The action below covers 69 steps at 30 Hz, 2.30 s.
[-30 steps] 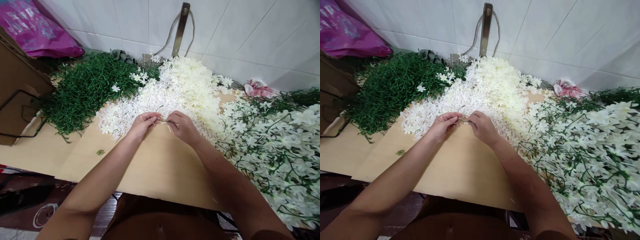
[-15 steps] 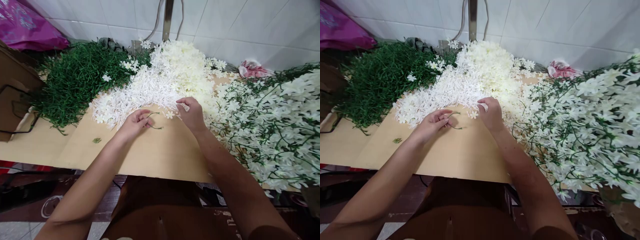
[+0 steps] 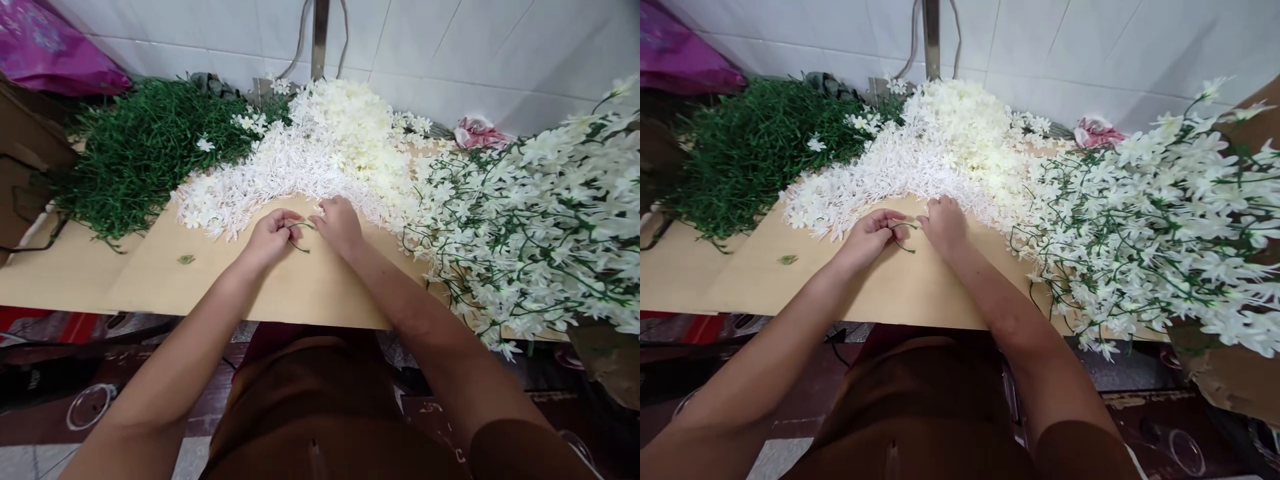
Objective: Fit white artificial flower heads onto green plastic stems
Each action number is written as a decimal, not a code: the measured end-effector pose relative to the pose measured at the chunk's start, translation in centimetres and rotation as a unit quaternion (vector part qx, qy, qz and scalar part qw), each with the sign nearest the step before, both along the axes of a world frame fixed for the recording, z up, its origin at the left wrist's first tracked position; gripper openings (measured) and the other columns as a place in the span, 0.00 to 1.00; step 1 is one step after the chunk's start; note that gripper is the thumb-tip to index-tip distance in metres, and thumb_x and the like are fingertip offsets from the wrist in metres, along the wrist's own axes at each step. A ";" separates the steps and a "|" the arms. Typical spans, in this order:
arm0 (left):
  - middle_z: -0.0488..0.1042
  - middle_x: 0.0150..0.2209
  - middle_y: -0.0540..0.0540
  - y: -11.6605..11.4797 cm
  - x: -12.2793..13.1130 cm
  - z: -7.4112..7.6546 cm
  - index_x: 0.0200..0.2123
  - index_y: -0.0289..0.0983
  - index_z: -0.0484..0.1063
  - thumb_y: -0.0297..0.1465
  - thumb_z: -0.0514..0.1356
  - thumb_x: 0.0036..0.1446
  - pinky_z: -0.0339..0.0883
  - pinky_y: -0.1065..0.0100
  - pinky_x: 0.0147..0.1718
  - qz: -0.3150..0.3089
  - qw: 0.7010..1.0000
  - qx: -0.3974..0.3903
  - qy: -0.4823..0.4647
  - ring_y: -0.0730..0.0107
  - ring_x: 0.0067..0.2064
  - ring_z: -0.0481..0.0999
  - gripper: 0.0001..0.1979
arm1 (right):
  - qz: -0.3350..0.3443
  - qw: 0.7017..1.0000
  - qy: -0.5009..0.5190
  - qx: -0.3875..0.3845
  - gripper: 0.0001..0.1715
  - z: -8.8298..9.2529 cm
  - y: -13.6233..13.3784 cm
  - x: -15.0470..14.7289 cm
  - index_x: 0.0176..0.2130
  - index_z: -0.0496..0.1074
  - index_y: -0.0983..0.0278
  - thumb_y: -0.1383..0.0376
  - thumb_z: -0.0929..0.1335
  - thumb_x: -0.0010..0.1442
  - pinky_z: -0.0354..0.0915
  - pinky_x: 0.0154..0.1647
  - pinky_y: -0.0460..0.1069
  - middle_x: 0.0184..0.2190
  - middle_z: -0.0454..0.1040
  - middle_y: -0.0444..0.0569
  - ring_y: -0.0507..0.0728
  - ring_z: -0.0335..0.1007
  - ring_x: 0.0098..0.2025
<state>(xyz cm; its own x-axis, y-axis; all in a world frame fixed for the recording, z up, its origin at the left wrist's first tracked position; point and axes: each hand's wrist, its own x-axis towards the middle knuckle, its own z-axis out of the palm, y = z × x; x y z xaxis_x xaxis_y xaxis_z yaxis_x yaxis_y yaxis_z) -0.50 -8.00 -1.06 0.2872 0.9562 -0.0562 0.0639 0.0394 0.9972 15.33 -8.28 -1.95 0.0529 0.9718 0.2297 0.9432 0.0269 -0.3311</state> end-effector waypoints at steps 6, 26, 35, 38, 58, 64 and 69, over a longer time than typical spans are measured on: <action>0.74 0.28 0.50 1.0 -0.5 -1.2 0.36 0.35 0.73 0.21 0.53 0.45 0.66 0.66 0.39 -0.013 0.998 0.032 0.050 0.70 0.33 0.73 0.15 | 0.021 0.999 -0.041 0.020 0.10 0.0 2.3 -1.0 0.40 0.76 0.69 0.72 0.65 0.60 0.63 0.47 0.56 0.44 0.73 0.61 0.66 0.66 0.49; 0.77 0.37 0.43 5.7 3.6 1.6 0.35 0.38 0.77 0.38 0.59 0.56 0.62 0.55 0.47 -0.058 0.863 0.230 0.446 0.58 0.41 0.74 0.11 | 0.025 0.917 0.397 0.039 0.02 -0.2 1.7 5.0 0.29 0.73 0.64 0.68 0.69 0.50 0.64 0.31 0.49 0.25 0.74 0.44 0.51 0.66 0.26; 0.78 0.33 0.45 6.2 4.5 0.4 0.31 0.37 0.74 0.34 0.56 0.55 0.65 0.62 0.38 -0.052 0.891 0.196 0.406 0.64 0.34 0.73 0.08 | 0.049 0.950 0.299 0.077 0.05 -1.0 1.7 4.4 0.28 0.72 0.63 0.71 0.67 0.54 0.64 0.35 0.50 0.27 0.74 0.45 0.52 0.66 0.29; 0.78 0.34 0.44 6.4 4.8 0.2 0.33 0.37 0.74 0.37 0.57 0.57 0.64 0.62 0.38 -0.063 0.888 0.207 0.406 0.63 0.35 0.73 0.11 | 0.059 0.962 0.246 0.106 0.06 -1.2 1.6 4.6 0.29 0.72 0.64 0.73 0.66 0.54 0.64 0.37 0.52 0.30 0.73 0.48 0.55 0.66 0.33; 0.68 0.24 0.52 6.6 5.2 -0.1 0.27 0.36 0.67 0.27 0.60 0.50 0.60 0.70 0.29 -0.069 0.980 0.085 0.168 0.76 0.26 0.64 0.03 | 0.045 0.965 0.191 0.174 0.05 -1.2 1.3 4.9 0.28 0.70 0.61 0.69 0.67 0.56 0.65 0.41 0.53 0.29 0.74 0.48 0.57 0.68 0.36; 0.66 0.24 0.53 6.5 5.4 0.2 0.27 0.36 0.66 0.24 0.60 0.49 0.59 0.71 0.28 -0.061 0.985 0.062 0.151 0.77 0.26 0.63 0.04 | 0.070 0.963 0.153 0.211 0.07 -1.3 1.2 4.5 0.29 0.69 0.61 0.68 0.66 0.59 0.65 0.40 0.53 0.30 0.75 0.49 0.57 0.69 0.37; 0.69 0.27 0.52 6.2 5.5 0.0 0.33 0.34 0.71 0.23 0.58 0.48 0.61 0.71 0.31 -0.056 0.982 0.085 0.159 0.75 0.29 0.67 0.07 | 0.096 0.955 0.156 0.231 0.07 -1.3 1.0 4.4 0.29 0.68 0.61 0.67 0.65 0.60 0.65 0.41 0.53 0.31 0.75 0.49 0.57 0.68 0.37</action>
<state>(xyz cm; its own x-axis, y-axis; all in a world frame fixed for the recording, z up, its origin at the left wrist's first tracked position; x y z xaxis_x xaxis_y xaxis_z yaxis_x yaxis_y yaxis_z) 4.99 -1.81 -1.09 0.3850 0.9229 -0.0030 0.3675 -0.1503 0.9178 19.75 -7.27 -3.24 0.0196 0.7692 0.6387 0.7628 0.4015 -0.5069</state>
